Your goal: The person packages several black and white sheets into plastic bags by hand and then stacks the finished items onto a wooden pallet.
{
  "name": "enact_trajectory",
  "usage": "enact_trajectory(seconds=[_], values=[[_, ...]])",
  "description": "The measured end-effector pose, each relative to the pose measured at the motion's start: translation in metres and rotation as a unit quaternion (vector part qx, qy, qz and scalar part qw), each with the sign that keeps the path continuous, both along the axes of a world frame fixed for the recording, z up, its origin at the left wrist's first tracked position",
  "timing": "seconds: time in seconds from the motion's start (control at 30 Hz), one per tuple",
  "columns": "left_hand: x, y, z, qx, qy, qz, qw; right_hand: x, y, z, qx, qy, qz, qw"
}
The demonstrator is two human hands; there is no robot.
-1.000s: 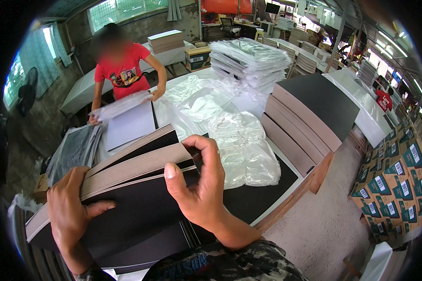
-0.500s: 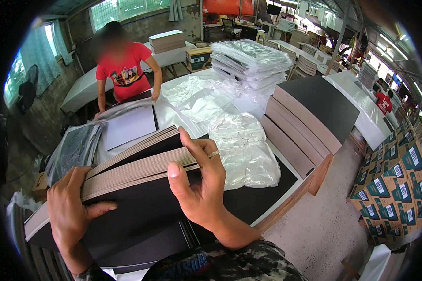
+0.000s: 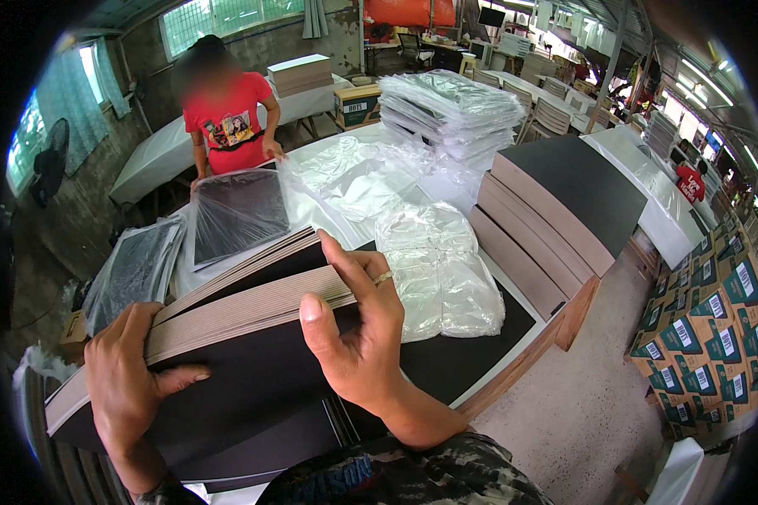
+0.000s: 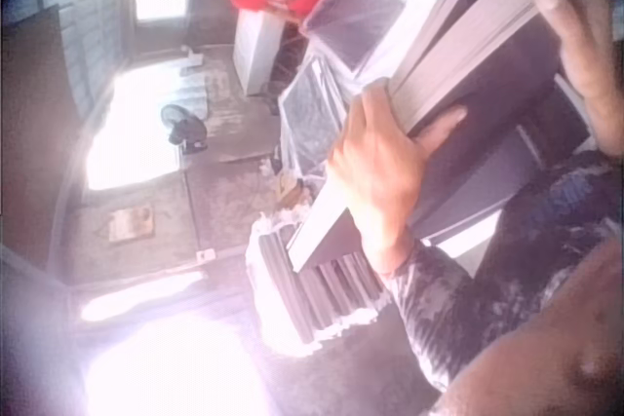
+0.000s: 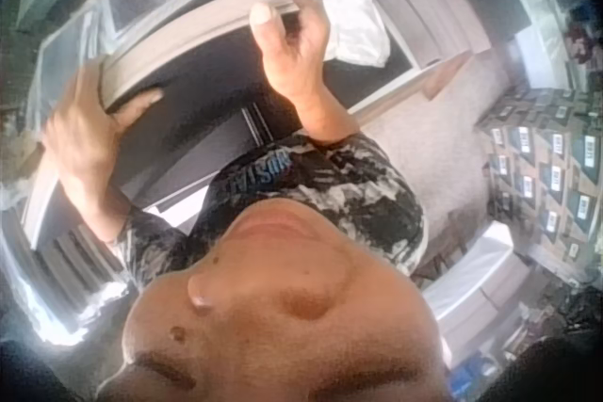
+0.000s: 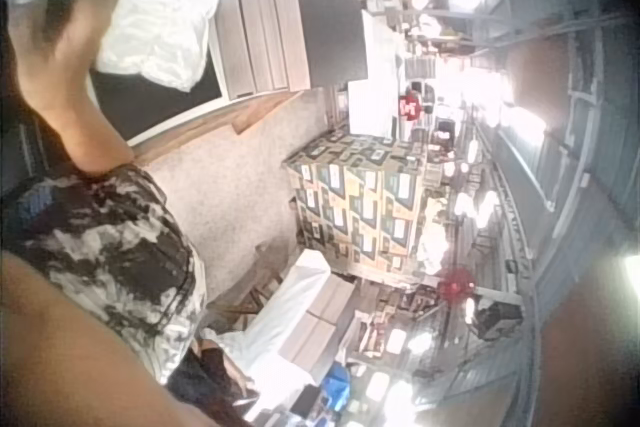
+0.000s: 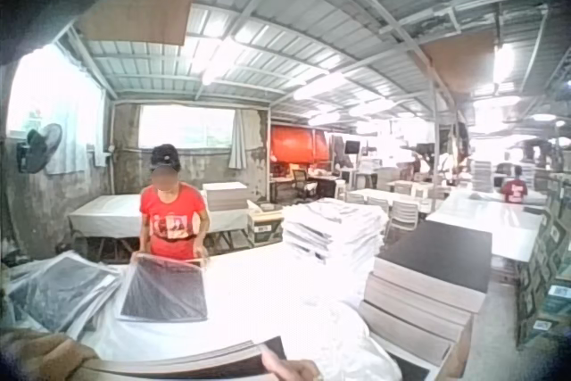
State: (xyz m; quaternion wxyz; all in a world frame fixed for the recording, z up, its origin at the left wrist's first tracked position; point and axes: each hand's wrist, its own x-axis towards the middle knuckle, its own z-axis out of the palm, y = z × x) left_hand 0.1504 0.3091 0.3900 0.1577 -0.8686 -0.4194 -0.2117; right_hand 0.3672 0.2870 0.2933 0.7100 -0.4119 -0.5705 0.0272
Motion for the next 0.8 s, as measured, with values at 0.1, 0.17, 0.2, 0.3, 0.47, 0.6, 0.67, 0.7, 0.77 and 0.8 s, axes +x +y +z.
enact_trajectory(seconds=[0.1,0.17,0.2,0.3,0.47,0.6,0.67,0.7,0.77,0.8], values=[[0.001,0.000,0.000,0.004,-0.002,-0.003,1.000,0.001,0.001,-0.001,0.001,-0.002,-0.001,1.000],[0.000,0.000,0.000,0.002,-0.006,-0.006,1.000,0.001,0.002,0.000,0.006,-0.003,-0.007,1.000],[0.000,0.000,0.000,-0.001,-0.005,-0.006,1.000,0.000,0.001,0.001,0.009,-0.003,-0.011,1.000],[0.000,0.000,0.001,-0.005,-0.002,-0.004,1.000,-0.001,0.000,0.002,0.015,0.005,-0.010,1.000],[0.000,-0.001,0.000,0.005,-0.003,-0.008,1.000,-0.001,-0.001,0.003,0.009,0.011,-0.043,0.999],[0.001,-0.001,0.001,-0.009,0.005,0.009,1.000,0.002,-0.003,0.015,-0.054,0.112,0.070,0.990],[-0.003,0.000,0.000,-0.011,0.000,-0.006,1.000,0.007,-0.001,0.018,-0.107,0.181,0.181,0.961],[-0.003,0.000,0.000,-0.020,-0.017,-0.005,1.000,0.012,0.000,0.019,-0.117,0.160,0.189,0.962],[-0.003,0.001,-0.002,-0.038,-0.051,0.004,0.998,0.022,0.003,0.019,-0.136,0.120,0.211,0.961],[-0.004,0.002,0.000,-0.046,-0.050,-0.010,0.998,0.024,0.009,0.013,-0.179,0.067,0.232,0.954]])
